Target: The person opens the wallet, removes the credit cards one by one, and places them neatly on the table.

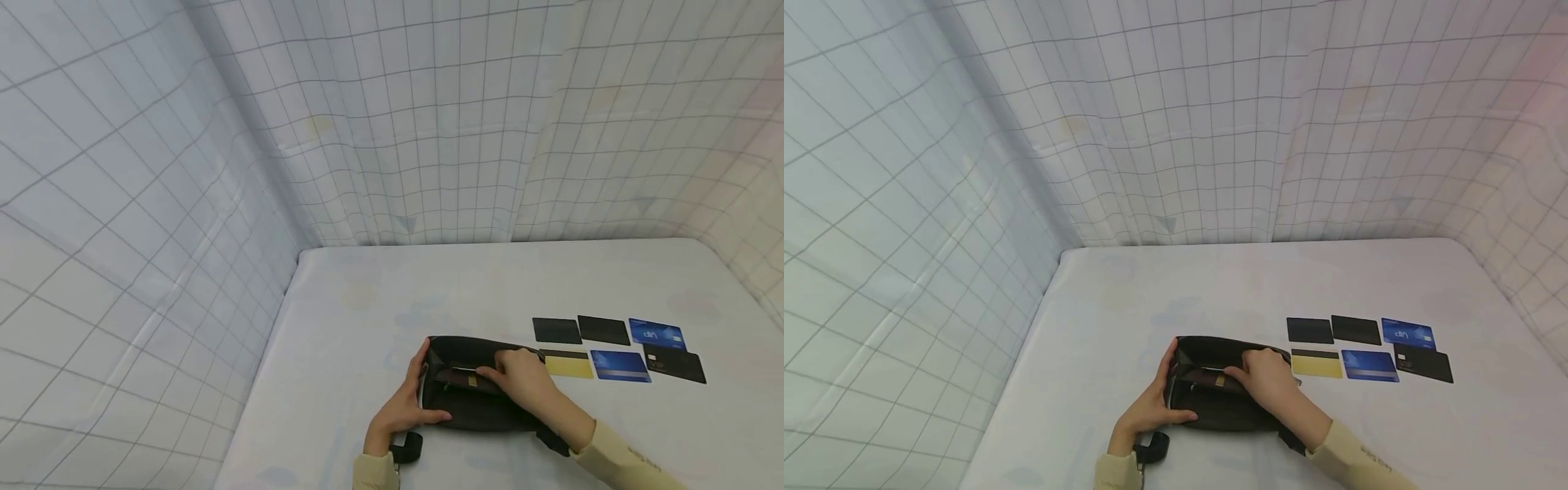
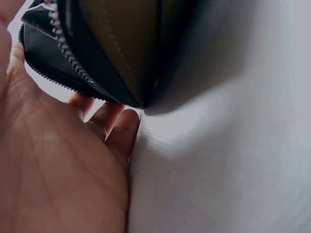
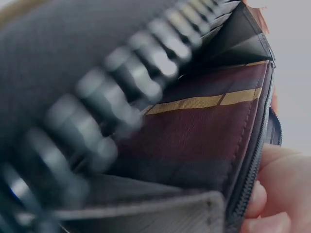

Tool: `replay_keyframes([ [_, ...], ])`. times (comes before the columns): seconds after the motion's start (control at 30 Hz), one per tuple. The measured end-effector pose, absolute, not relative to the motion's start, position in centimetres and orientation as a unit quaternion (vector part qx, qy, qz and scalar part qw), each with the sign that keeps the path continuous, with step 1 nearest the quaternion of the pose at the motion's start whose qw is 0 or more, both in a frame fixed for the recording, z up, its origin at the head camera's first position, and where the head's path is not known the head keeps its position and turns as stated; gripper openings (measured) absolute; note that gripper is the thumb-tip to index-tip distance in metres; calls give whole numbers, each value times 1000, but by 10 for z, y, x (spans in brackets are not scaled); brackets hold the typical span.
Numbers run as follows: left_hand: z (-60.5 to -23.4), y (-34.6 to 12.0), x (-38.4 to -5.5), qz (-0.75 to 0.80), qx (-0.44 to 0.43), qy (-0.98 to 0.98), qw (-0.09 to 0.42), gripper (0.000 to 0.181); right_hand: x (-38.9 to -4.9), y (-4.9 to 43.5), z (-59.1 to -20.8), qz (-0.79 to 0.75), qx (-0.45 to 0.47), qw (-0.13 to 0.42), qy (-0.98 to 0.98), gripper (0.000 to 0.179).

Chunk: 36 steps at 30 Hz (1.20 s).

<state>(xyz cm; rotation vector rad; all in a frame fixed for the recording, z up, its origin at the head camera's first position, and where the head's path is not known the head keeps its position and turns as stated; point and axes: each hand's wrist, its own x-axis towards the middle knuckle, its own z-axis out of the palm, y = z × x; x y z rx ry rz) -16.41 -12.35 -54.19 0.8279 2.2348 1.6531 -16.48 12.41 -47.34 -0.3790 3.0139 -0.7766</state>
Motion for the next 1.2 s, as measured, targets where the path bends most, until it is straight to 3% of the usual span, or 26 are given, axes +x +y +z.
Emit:
replay_keyframes([
  [0.3,-543,-123,-165,563,287,766,114,120,-161,125,-469,-176,-115,-57,976,47],
  [1.2,-543,-121,-165,571,277,764,118,121,-169,138,-478,-228,-123,-124,958,19],
])
